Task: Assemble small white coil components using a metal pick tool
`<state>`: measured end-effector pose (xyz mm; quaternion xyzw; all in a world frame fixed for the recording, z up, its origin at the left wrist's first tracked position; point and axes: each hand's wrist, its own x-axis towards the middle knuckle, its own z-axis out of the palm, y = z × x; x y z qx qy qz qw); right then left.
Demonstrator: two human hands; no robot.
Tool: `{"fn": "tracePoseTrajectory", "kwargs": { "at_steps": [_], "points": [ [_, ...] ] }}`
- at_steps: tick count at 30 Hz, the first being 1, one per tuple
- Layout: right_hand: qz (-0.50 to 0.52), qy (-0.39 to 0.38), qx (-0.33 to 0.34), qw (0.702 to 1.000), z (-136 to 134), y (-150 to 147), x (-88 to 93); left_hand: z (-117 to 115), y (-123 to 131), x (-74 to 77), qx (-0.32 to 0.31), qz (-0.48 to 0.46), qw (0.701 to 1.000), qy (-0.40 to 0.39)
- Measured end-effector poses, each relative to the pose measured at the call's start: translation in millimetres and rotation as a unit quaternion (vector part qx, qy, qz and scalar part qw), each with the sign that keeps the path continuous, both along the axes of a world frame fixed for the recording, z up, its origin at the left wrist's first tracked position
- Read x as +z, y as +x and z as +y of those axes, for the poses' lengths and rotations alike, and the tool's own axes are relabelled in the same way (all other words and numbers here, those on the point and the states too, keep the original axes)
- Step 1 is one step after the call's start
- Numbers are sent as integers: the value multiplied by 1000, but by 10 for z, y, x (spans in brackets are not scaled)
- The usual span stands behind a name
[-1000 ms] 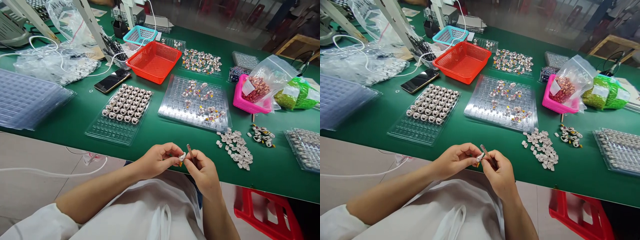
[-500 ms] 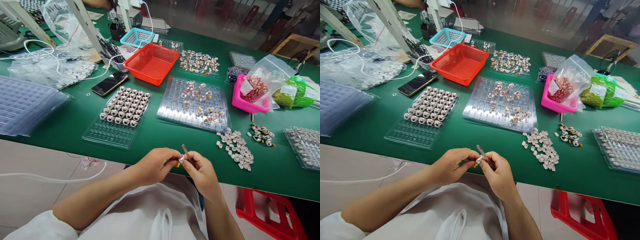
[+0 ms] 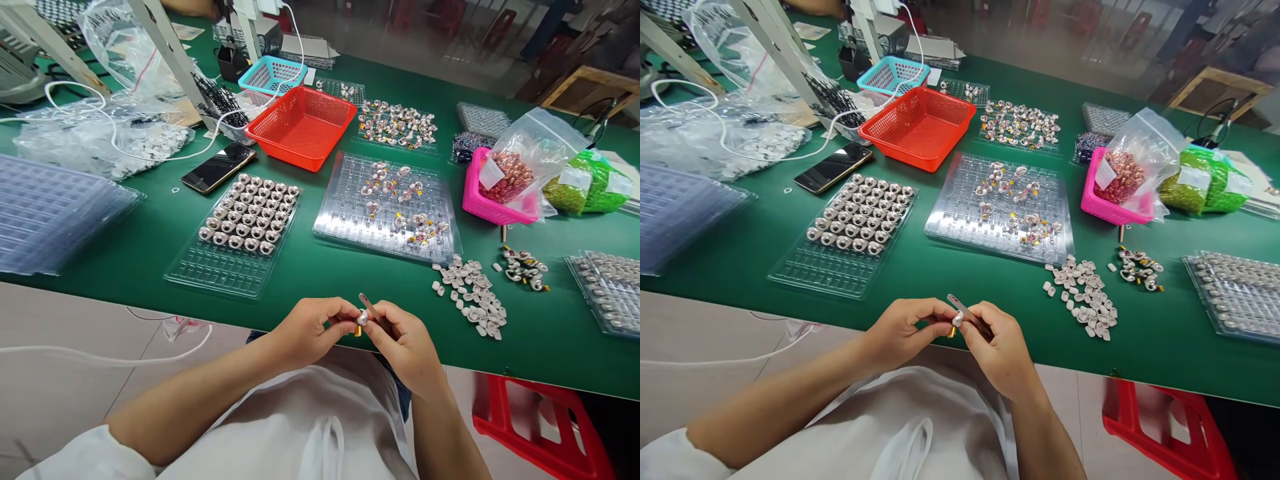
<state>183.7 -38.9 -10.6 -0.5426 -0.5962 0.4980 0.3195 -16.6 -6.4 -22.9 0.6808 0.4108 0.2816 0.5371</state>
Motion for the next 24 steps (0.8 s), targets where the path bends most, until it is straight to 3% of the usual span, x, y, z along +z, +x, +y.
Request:
{"fn": "tracePoseTrajectory", "kwargs": {
  "at_steps": [6, 14, 24],
  "points": [
    [5, 144, -29, 989, -70, -46, -82, -16, 12, 6, 57, -97, 980, -163],
    [-41, 260, -8, 965, -116, -33, -157, 21, 8, 70, 48, -192, 936, -292],
    [-151, 417, 31, 896, -96, -28, -196, 88, 14, 6, 54, -254, 854, -450]
  ]
}}
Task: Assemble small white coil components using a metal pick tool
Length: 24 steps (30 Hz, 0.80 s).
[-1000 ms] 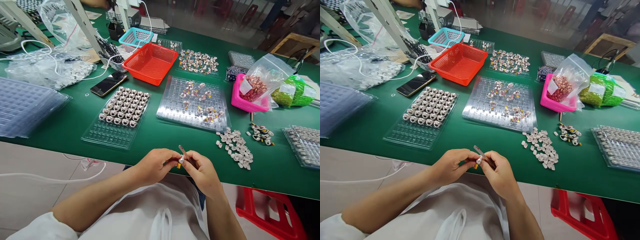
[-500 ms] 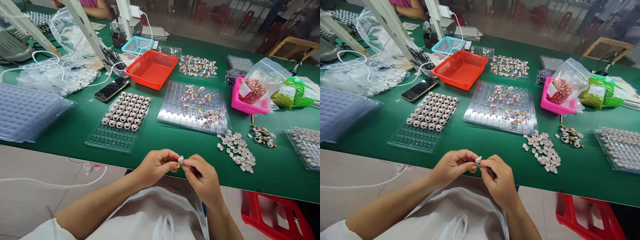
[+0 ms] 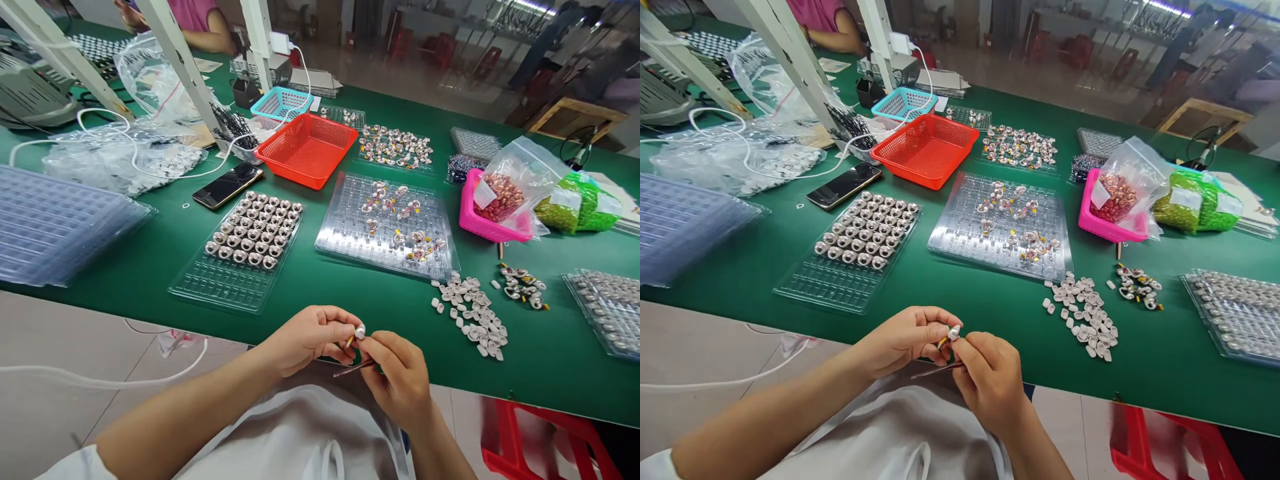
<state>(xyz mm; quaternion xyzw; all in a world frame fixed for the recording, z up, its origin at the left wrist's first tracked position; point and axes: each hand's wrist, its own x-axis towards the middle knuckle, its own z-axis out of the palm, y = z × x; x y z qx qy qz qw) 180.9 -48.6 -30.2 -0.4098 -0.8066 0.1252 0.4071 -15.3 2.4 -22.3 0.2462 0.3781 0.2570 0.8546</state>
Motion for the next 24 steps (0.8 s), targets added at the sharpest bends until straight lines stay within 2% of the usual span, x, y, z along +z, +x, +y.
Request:
{"fn": "tracePoseTrajectory", "kwargs": {
  "at_steps": [6, 16, 19, 21, 22, 24],
  "points": [
    [-76, 37, 3, 996, -2, 11, -19, 79, -44, 24, -49, -7, 998, -32],
    [-130, 33, 76, 988, 80, 89, 232, 77, -33, 40, -63, 6, 997, -35],
    [-88, -5, 93, 992, 76, 121, 228, 69, -8, 69, -55, 8, 998, -22],
    [-17, -69, 96, 993, 43, 153, 189, 73, 6, 94, -52, 7, 998, -16],
    [31, -107, 81, 990, 20, 171, 159, 76, 12, 107, -46, 6, 999, -15],
    [142, -164, 6, 976, -25, 203, 78, 82, 25, 126, -22, 4, 1000, -15]
  ]
}}
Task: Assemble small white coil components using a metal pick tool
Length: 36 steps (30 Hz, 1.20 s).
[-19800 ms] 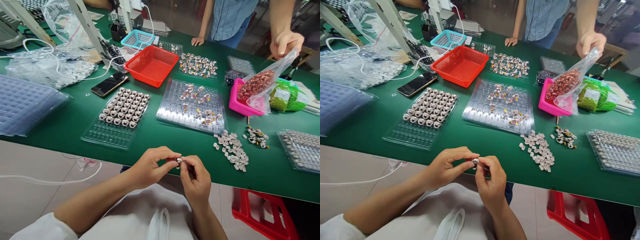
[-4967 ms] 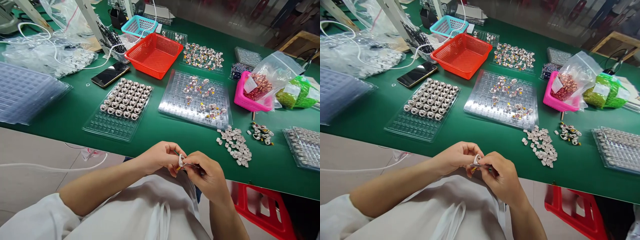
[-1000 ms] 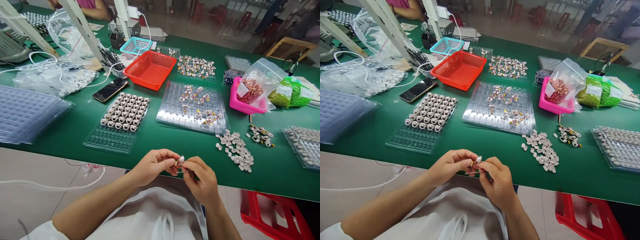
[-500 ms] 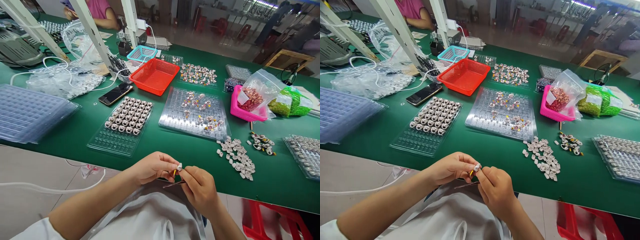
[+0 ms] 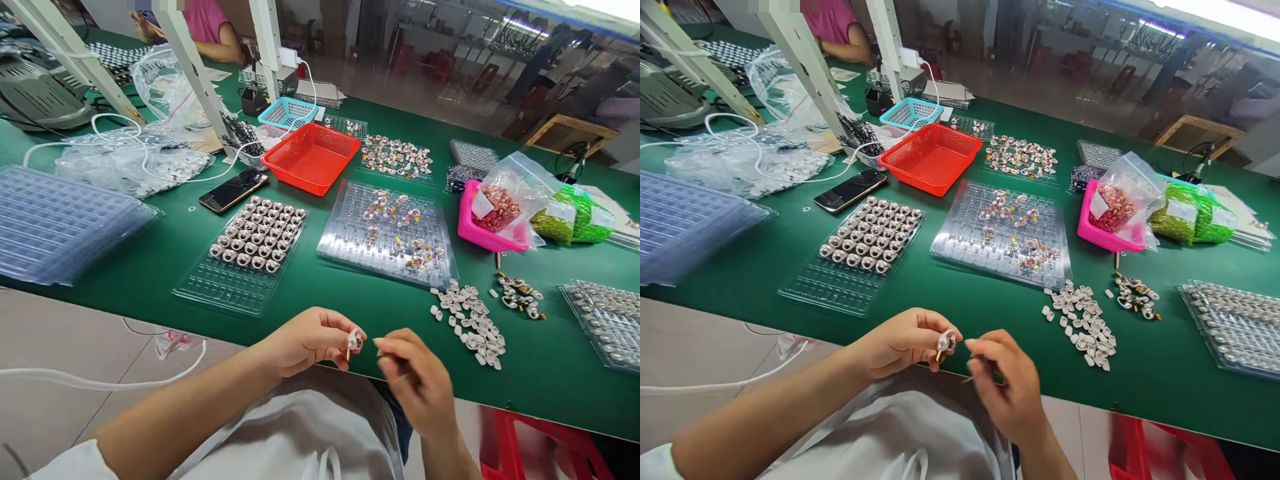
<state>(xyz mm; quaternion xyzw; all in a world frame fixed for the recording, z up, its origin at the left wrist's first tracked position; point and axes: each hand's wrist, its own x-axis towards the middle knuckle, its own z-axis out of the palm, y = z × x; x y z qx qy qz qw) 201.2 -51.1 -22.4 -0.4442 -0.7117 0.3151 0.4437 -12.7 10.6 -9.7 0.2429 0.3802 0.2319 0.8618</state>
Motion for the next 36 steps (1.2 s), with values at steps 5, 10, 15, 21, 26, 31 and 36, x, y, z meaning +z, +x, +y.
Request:
{"fn": "tracePoseTrajectory", "kwargs": {
  "at_steps": [5, 10, 15, 21, 26, 31, 36],
  "points": [
    [112, -6, -212, 971, -55, 14, -250, -24, 34, -3, 61, 1, 998, 22],
    [-65, -20, -223, 973, -88, 89, -373, -46, 51, -10, 96, 17, 992, 83],
    [3, -60, -251, 966, -204, 166, -315, -46, 44, -20, 113, 25, 987, 108],
    [200, -27, -215, 956, -342, -95, -177, -84, 69, 5, 125, 46, 984, 116],
    [209, 44, -129, 968, -341, -250, -195, -121, 80, 11, 131, 52, 983, 120],
    [206, 27, -149, 967, -306, -256, -205, -139, 70, -14, 139, 34, 982, 124],
    [184, -5, -165, 969, -239, -185, -118, -133, 39, -42, 119, 9, 983, 136]
  ]
}}
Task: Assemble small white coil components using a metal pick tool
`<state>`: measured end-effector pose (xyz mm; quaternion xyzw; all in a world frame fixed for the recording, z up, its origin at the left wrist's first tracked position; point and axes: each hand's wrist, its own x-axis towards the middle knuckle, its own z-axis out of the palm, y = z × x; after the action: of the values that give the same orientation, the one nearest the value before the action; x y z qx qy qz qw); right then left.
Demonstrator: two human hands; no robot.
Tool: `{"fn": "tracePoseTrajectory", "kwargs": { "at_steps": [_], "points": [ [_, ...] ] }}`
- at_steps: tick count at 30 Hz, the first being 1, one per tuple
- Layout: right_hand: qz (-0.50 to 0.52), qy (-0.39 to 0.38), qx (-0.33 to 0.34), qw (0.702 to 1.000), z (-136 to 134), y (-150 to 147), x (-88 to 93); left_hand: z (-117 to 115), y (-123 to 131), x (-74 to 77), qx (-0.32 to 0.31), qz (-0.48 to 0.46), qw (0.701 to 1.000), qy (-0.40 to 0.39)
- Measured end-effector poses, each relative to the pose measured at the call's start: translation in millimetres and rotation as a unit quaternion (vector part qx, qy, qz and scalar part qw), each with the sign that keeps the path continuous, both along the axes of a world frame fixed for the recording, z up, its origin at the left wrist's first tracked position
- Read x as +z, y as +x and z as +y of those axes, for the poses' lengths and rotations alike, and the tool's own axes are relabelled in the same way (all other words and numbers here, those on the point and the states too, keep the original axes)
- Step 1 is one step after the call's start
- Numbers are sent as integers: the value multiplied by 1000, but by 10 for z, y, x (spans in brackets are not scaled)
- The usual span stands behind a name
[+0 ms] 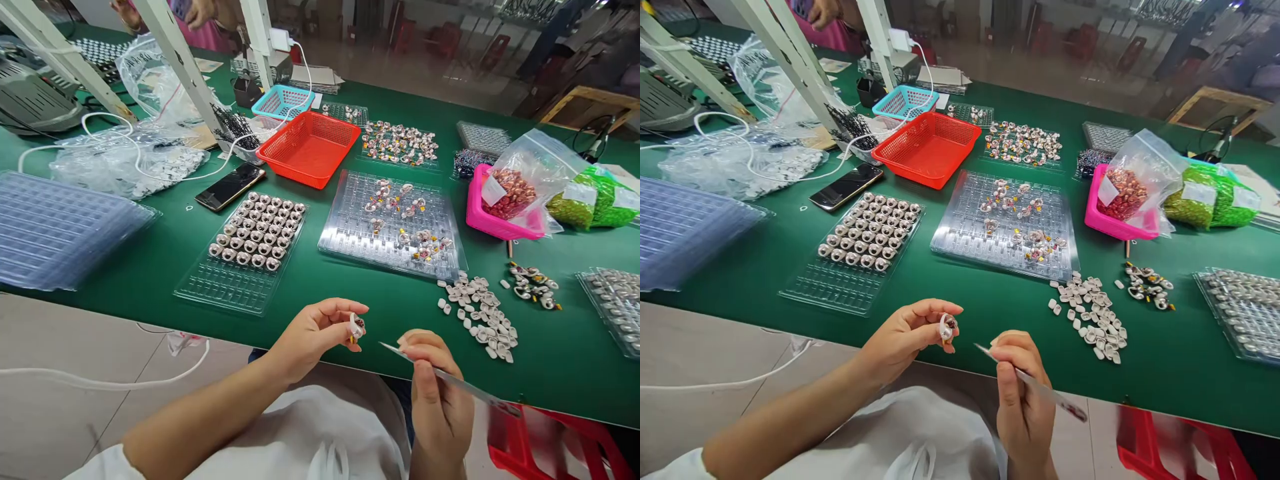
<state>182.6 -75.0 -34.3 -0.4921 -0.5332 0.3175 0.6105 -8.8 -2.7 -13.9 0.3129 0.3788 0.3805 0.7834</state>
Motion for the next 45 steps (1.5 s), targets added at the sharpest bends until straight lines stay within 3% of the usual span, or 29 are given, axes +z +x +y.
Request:
{"fn": "tracePoseTrajectory", "kwargs": {
  "at_steps": [7, 13, 20, 27, 34, 42, 45],
  "points": [
    [-110, -66, 78, 989, 13, 8, 18, 24, -12, -72, -58, -31, 998, -10],
    [-165, -25, 50, 985, 88, -147, 8, 3, 15, -31, -52, -13, 999, 11],
    [-46, -110, 55, 991, 140, -173, 2, -34, 5, -43, -55, 47, 995, 63],
    [35, -205, 43, 977, 174, -235, 30, -49, 39, -41, -49, 86, 990, 102],
    [24, -154, 31, 987, 197, -218, 19, -88, 8, -89, -27, 207, 952, 226],
    [29, -121, 37, 992, 182, -215, 34, -91, -22, -81, -42, 192, 953, 232],
    [30, -108, 35, 993, 177, -211, 40, -86, -34, -88, -41, 239, 917, 316]
  ]
}}
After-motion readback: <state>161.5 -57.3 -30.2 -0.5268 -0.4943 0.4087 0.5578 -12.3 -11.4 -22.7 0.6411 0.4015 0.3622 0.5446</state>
